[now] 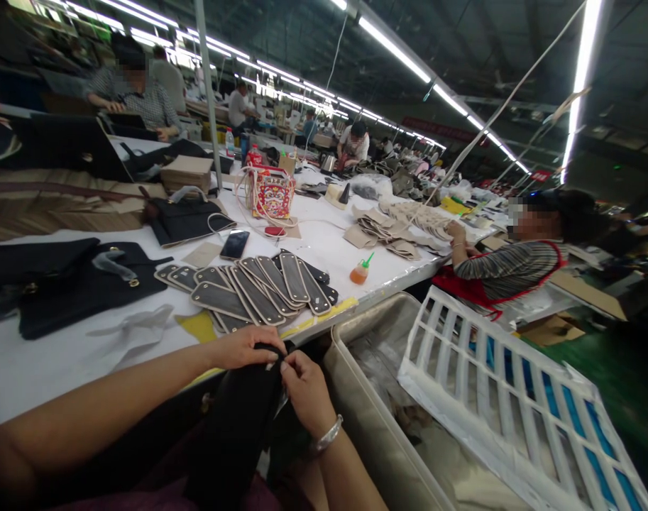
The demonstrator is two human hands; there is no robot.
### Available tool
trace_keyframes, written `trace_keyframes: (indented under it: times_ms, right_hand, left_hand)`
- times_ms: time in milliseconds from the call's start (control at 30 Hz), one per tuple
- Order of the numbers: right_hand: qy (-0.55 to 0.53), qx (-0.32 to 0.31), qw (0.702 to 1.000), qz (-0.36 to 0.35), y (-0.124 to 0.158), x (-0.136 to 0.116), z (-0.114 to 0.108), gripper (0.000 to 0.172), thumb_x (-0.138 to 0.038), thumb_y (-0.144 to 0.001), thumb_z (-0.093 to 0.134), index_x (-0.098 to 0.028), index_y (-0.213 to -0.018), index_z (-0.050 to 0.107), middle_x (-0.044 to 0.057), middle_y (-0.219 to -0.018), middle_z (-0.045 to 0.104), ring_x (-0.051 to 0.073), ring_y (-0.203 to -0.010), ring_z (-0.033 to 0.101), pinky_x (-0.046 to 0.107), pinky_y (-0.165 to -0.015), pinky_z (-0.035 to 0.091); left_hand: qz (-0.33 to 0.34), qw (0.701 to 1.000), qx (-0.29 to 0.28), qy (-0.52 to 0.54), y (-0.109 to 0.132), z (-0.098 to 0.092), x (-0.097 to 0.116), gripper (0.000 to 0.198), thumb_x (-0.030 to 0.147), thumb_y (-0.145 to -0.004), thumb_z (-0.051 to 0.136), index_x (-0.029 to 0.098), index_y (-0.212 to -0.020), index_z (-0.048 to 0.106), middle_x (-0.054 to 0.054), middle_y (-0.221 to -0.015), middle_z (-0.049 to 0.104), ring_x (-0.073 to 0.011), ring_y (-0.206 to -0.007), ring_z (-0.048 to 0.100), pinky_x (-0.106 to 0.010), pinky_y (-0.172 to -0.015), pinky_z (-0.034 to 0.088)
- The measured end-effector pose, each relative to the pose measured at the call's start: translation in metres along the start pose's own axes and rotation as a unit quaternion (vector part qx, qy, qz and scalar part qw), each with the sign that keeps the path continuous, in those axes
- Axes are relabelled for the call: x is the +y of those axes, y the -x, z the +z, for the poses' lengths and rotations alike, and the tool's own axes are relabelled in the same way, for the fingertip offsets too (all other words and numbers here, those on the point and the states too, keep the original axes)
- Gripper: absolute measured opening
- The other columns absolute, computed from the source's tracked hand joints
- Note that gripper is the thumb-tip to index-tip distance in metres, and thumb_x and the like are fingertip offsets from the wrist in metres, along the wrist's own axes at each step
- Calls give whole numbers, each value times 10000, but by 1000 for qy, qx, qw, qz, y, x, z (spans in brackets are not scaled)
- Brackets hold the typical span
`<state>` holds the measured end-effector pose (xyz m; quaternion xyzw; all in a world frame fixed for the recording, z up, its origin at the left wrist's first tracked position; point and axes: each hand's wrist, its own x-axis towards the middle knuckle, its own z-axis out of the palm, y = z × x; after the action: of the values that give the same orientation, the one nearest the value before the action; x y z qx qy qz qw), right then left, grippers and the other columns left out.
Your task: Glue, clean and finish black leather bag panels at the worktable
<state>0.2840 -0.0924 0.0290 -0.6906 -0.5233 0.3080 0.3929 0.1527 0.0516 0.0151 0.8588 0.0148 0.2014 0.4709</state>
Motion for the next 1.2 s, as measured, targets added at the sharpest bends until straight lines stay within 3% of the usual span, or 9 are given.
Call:
trace_keyframes:
  times_ms: [200, 367, 533, 667, 767, 833, 967, 1200]
  right_hand:
    - [99, 85, 991, -29, 1, -3, 11, 175, -244, -805, 440, -188, -640, 453, -23, -593, 442, 135, -578, 414, 263, -560, 283]
    - [74, 37, 995, -52, 13, 2, 13, 155, -321, -867, 426, -195, -783, 455, -20, -673, 473, 139, -618, 456, 249, -569, 320]
    - [167, 59, 982, -57, 12, 3, 10, 299, -418, -878, 471, -198, -690, 400, -39, -587, 410, 122, -540, 396, 254, -523, 248]
    - [105, 24, 989, -103, 6, 4, 10, 325, -399, -910, 426, -188, -664, 404, -38, -611, 382, 112, -569, 375, 240, -535, 259]
    - [39, 7, 992, -117, 4, 4, 11, 303, -376, -914, 423, -181, -683, 430, -33, -642, 374, 111, -598, 359, 227, -541, 278]
    - [19, 11, 993, -113, 4, 4, 11, 308, -371, -910, 435, -178, -671, 422, -33, -642, 359, 110, -604, 344, 225, -538, 277]
    - [14, 21, 993, -118, 3, 5, 13, 331, -382, -906, 440, -176, -650, 407, -33, -636, 343, 112, -603, 331, 232, -542, 272]
    - [10, 22, 994, -105, 3, 6, 17, 319, -383, -906, 447, -174, -665, 442, -29, -636, 350, 119, -600, 336, 242, -535, 261]
  left_hand:
    - [-19, 999, 37, -14, 0, 7, 4, 245, 375, -850, 519, 170, -893, 647, -24, -798, 549, -159, -805, 525, -247, -763, 379]
    - [-47, 997, 43, -45, 0, 6, 12, 130, 262, -820, 548, 167, -846, 633, -19, -808, 557, -153, -811, 535, -240, -769, 383]
    - [-42, 998, 36, -41, -4, 7, 18, 106, 238, -798, 550, 164, -812, 625, -14, -782, 559, -149, -785, 528, -245, -757, 384]
    - [-49, 997, 46, 27, 3, 7, 18, 165, 278, -805, 538, 166, -888, 624, -12, -823, 551, -152, -821, 515, -255, -788, 383]
    - [-64, 990, 52, 112, 14, 5, 14, 354, 354, -791, 565, 180, -1099, 568, -16, -898, 532, -158, -843, 501, -261, -779, 400]
    - [-47, 987, 59, 144, 19, 3, 10, 440, 387, -752, 618, 186, -1139, 558, -34, -988, 532, -179, -915, 498, -287, -840, 398]
    - [4, 989, 69, 129, 22, 1, 1, 379, 349, -716, 682, 209, -1065, 636, -53, -1105, 536, -213, -1065, 480, -341, -988, 328]
    - [22, 990, 82, 110, 21, 0, -2, 294, 296, -751, 663, 202, -1030, 660, -50, -1028, 595, -176, -982, 547, -283, -921, 395]
